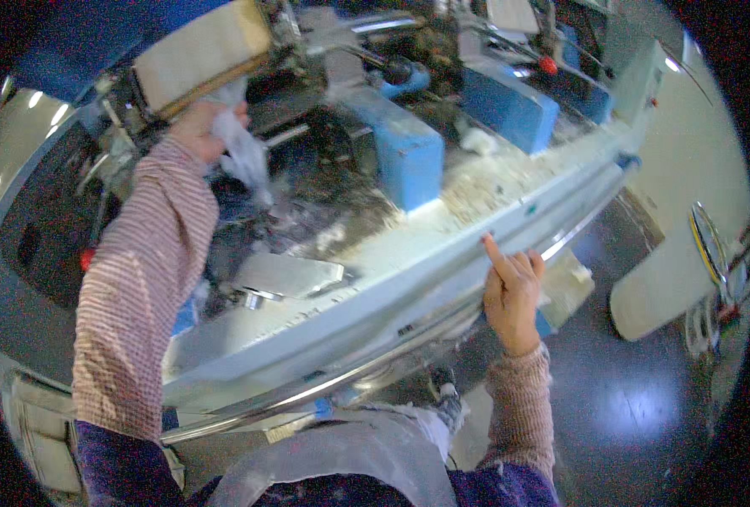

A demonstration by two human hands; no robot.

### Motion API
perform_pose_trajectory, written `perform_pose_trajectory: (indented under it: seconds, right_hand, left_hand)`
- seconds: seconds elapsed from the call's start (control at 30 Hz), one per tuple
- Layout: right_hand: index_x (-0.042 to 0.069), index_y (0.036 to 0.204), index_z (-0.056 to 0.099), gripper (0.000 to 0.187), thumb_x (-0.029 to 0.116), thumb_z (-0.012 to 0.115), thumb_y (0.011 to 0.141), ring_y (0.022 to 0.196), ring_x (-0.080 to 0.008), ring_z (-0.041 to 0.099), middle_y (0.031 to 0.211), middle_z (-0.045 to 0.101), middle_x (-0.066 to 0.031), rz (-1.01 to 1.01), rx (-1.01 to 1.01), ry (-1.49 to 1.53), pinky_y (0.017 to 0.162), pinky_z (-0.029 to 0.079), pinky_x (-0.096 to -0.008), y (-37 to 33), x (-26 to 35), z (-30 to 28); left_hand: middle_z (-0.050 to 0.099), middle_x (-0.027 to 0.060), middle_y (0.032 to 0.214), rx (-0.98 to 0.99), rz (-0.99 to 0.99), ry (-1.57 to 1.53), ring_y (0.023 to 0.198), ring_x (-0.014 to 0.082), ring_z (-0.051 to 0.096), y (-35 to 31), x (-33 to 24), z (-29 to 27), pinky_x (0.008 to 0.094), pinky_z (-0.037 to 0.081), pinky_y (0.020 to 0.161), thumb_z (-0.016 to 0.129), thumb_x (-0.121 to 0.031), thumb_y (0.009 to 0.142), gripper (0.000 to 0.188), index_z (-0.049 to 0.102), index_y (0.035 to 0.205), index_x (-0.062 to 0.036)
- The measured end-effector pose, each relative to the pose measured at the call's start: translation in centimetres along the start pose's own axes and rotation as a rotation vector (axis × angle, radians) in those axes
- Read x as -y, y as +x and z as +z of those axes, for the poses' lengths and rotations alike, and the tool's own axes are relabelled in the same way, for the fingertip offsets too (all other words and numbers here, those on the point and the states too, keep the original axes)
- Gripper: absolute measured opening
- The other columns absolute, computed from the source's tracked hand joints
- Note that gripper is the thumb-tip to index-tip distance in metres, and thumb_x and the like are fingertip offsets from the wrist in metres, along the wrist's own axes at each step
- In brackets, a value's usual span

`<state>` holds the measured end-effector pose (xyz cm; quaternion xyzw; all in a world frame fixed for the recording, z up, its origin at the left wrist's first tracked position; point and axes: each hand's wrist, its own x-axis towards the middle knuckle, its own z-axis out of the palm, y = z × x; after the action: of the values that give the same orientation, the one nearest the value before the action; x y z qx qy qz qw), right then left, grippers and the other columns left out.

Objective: The person feeds white fibrous material into a textile processing machine, repeatedly pulling and guiding the material through rollers. The person also removes excess material from the machine and floor, then continues feeding the material through the machine.

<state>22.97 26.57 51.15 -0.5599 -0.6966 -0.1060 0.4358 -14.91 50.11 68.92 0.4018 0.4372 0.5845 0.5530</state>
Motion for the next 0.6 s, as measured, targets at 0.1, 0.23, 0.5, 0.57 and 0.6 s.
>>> perform_pose_trajectory:
  seconds: [0.1,0.23,0.5,0.57,0.6]
  right_hand:
    - [0.0,0.113,0.061,0.038,-0.005,0.049,0.077,0.062,-0.0221,0.048,0.061,0.047,-0.0065,-0.013,0.034,-0.011,0.081,0.036,-0.0347,0.3,0.2,-0.2]
    - [-0.001,0.113,0.06,0.039,-0.005,0.049,0.076,0.064,-0.024,0.048,0.063,0.048,-0.0095,-0.025,0.075,-0.029,0.077,0.037,-0.035,0.4,0.2,-0.4]
    - [-0.003,0.115,0.059,0.04,-0.003,0.049,0.076,0.065,-0.0251,0.047,0.064,0.048,-0.0099,-0.007,0.094,-0.014,0.077,0.036,-0.0351,0.3,0.4,-0.4]
    - [-0.003,0.115,0.058,0.04,-0.003,0.048,0.076,0.066,-0.025,0.047,0.064,0.048,-0.0097,-0.002,0.097,-0.03,0.078,0.036,-0.0353,0.3,0.5,-0.4]
    - [-0.003,0.116,0.058,0.04,-0.002,0.048,0.076,0.066,-0.0249,0.047,0.064,0.048,-0.0096,0.006,0.097,-0.03,0.079,0.036,-0.0353,0.3,0.5,-0.4]
  left_hand:
    - [0.06,0.0159,0.094,-0.102,-0.014,-0.001,0.083,0.0284,0.061,-1.6,-0.6,1.1,0.0387,0.051,0.078,0.046,0.003,0.084,0.031,0.044,0.115,0.0052]
    - [0.06,0.0158,0.094,-0.132,-0.019,-0.054,0.088,0.0277,0.061,-3.2,-0.7,2.3,0.0395,0.051,0.08,0.046,0.002,0.085,0.033,0.043,0.118,0.0037]
    - [0.061,0.0121,0.089,-0.041,-0.063,-0.079,0.084,0.0227,0.06,-7.5,0.1,4.3,0.0341,0.05,0.078,0.049,-0.001,0.085,0.016,0.059,0.097,0.0028]
    - [0.061,0.0116,0.09,0.029,-0.042,-0.076,0.085,0.0226,0.06,-11.5,0.9,4.8,0.0338,0.05,0.078,0.048,-0.004,0.087,0.017,0.057,0.1,0.0031]
    - [0.061,0.0116,0.091,0.003,-0.078,-0.138,0.086,0.0225,0.06,-13.5,1.4,5.2,0.0337,0.049,0.078,0.048,-0.006,0.088,0.019,0.056,0.102,0.0037]
